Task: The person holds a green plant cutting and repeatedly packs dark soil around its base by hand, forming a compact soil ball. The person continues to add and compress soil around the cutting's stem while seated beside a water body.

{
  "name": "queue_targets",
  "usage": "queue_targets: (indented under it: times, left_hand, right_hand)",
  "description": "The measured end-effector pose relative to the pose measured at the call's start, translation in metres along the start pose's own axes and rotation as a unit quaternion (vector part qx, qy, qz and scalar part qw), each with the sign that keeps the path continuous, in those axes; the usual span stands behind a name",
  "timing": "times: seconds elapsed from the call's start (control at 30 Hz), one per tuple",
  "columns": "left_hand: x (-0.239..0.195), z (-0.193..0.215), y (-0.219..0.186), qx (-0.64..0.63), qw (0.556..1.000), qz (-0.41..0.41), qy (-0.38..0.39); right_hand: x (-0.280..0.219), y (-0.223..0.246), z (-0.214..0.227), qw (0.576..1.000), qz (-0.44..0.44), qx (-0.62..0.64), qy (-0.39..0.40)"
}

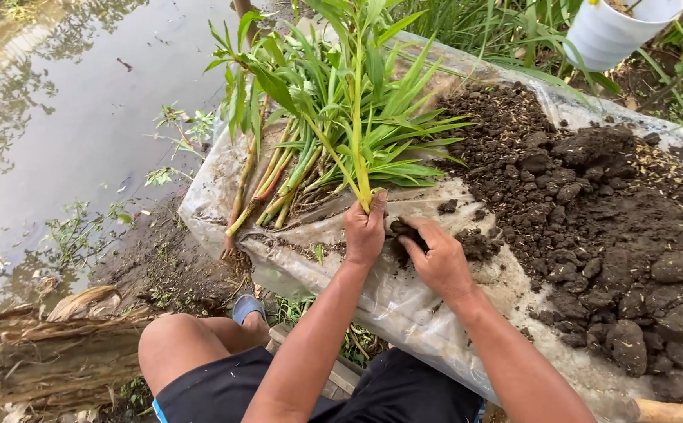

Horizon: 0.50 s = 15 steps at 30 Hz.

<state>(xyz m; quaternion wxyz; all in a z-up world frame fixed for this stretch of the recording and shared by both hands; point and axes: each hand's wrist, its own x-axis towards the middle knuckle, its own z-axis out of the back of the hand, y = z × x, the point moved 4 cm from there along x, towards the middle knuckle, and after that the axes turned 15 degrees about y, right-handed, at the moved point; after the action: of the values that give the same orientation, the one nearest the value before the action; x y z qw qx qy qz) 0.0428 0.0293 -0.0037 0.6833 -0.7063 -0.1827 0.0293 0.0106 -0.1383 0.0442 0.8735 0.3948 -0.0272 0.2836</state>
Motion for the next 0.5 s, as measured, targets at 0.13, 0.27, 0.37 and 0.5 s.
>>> queue_targets:
  times: [0.13, 0.27, 0.37, 0.5]
  left_hand:
    - [-0.001, 0.000, 0.002, -0.022, 1.000, 0.018, -0.003]
    - [-0.002, 0.000, 0.009, 0.011, 1.000, -0.008, 0.010]
    - [-0.003, 0.001, 0.006, 0.021, 0.999, -0.021, 0.012]
    - [-0.001, 0.002, 0.015, 0.029, 0.998, -0.051, 0.010]
  right_hand:
    - [0.000, 0.008, 0.002, 1.000, 0.016, -0.015, 0.002]
    - [-0.005, -0.003, -0.003, 0.999, 0.036, -0.026, -0.001]
    - [-0.008, -0.001, -0.001, 0.999, 0.034, -0.013, -0.005]
    - [-0.009, 0.002, 0.003, 0.999, 0.019, 0.017, -0.019]
